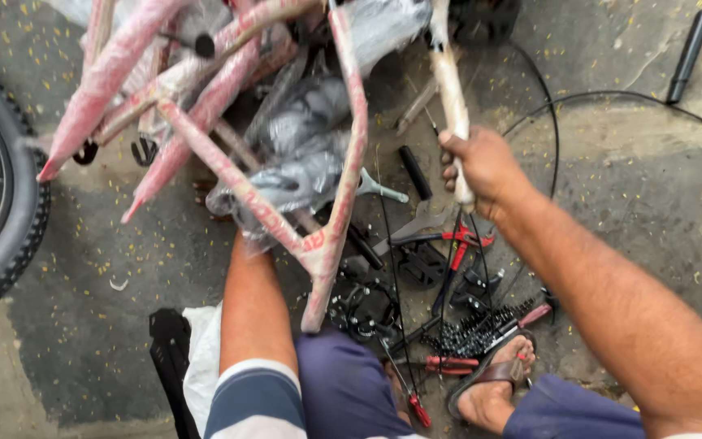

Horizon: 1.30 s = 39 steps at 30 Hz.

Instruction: The person sits on the floor of a bicycle shop and assembles a new bicycle. They carry a wheel across the room, unwrap protective packaging from the frame and handlebar, route and attach a brake cable, and use a spanner to tighten the handlebar stem hardware.

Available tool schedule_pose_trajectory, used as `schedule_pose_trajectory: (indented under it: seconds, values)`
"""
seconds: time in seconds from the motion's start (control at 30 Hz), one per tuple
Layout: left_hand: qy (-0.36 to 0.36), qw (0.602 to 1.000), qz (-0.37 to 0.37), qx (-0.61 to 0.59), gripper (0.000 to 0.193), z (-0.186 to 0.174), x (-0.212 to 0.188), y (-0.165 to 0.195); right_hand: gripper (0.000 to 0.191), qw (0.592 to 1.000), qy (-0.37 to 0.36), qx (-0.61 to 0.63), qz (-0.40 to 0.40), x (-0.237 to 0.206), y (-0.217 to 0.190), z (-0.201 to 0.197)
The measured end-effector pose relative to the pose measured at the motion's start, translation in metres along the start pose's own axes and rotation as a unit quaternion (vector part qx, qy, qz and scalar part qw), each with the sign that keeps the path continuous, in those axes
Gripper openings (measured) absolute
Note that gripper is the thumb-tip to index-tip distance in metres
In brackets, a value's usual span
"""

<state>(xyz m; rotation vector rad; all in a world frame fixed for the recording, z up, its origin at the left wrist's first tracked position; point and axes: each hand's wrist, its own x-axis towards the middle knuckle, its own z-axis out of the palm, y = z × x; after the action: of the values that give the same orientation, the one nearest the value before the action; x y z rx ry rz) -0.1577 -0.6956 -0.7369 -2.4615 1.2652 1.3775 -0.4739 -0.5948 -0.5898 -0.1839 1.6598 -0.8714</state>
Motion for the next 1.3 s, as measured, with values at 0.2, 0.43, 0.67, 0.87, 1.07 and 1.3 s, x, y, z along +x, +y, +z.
schedule_pose_trajectory:
  seconds: [0.2, 0.43, 0.67, 0.87, 1.07, 1.3]
  values:
    - [0.007, 0.999, 0.006, 0.04, 0.123, 0.004, 0.014, -0.021, 0.018, 0.996, -0.002, 0.085, -0.003, -0.004, 0.008, 0.016]
    - [0.021, 0.998, 0.002, 0.054, 0.116, 0.002, 0.011, -0.016, 0.024, 0.991, -0.043, 0.126, 0.006, -0.022, -0.019, 0.016]
    - [0.028, 0.998, 0.001, 0.061, 0.109, -0.017, -0.013, -0.011, 0.02, 0.993, -0.057, 0.099, -0.012, -0.039, -0.109, -0.062]
    - [0.022, 0.997, 0.006, 0.069, 0.103, -0.022, -0.02, -0.015, 0.034, 0.993, 0.048, -0.106, -0.008, -0.086, -0.092, -0.093]
    - [0.024, 0.997, 0.012, 0.077, 0.097, -0.014, -0.002, -0.032, 0.054, 0.997, 0.01, -0.053, -0.049, -0.089, -0.051, -0.115]
    - [0.021, 0.996, 0.017, 0.086, 0.09, -0.008, 0.017, -0.051, 0.064, 0.924, 0.19, -0.237, -0.231, -0.023, -0.074, -0.229]
